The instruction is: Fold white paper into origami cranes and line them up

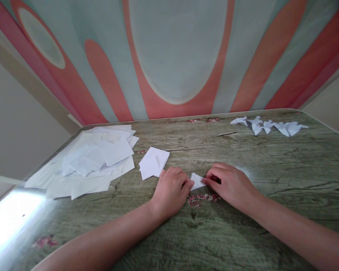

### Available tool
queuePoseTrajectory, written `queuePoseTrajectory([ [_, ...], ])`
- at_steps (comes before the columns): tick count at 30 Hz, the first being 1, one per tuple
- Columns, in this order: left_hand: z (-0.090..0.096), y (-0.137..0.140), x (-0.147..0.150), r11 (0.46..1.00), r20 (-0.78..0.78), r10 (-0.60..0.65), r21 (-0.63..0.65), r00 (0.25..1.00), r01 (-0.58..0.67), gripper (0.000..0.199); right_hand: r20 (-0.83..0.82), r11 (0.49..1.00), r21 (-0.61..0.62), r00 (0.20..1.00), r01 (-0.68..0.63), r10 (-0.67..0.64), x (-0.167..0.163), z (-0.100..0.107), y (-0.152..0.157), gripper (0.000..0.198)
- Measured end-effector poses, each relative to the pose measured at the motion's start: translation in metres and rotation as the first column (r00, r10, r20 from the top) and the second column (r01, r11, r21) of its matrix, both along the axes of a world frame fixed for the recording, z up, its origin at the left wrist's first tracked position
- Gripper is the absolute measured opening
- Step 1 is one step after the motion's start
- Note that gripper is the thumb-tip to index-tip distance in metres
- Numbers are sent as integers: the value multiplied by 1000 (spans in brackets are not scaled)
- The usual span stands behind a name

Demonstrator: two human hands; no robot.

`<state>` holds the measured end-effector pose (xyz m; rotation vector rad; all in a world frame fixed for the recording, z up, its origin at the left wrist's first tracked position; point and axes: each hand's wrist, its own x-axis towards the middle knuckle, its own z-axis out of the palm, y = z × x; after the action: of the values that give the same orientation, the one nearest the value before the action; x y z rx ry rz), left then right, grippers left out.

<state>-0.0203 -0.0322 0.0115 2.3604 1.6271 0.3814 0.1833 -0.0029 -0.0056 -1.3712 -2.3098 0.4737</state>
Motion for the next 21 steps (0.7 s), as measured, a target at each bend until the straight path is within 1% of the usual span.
queuePoseTrajectory([
  [7,2,1,5,999,-109,-26,30,994,29,25,25,1000,26,1000,-7,6,-1,2,1,19],
  [16,3,-1,6,996,-182,-42,67,982,55,24,33,998,59,999,-3,1,-1,3,1,22],
  [21,3,0,7,995,-215,-48,78,975,66,25,39,998,55,999,4,-6,-1,3,2,23],
])
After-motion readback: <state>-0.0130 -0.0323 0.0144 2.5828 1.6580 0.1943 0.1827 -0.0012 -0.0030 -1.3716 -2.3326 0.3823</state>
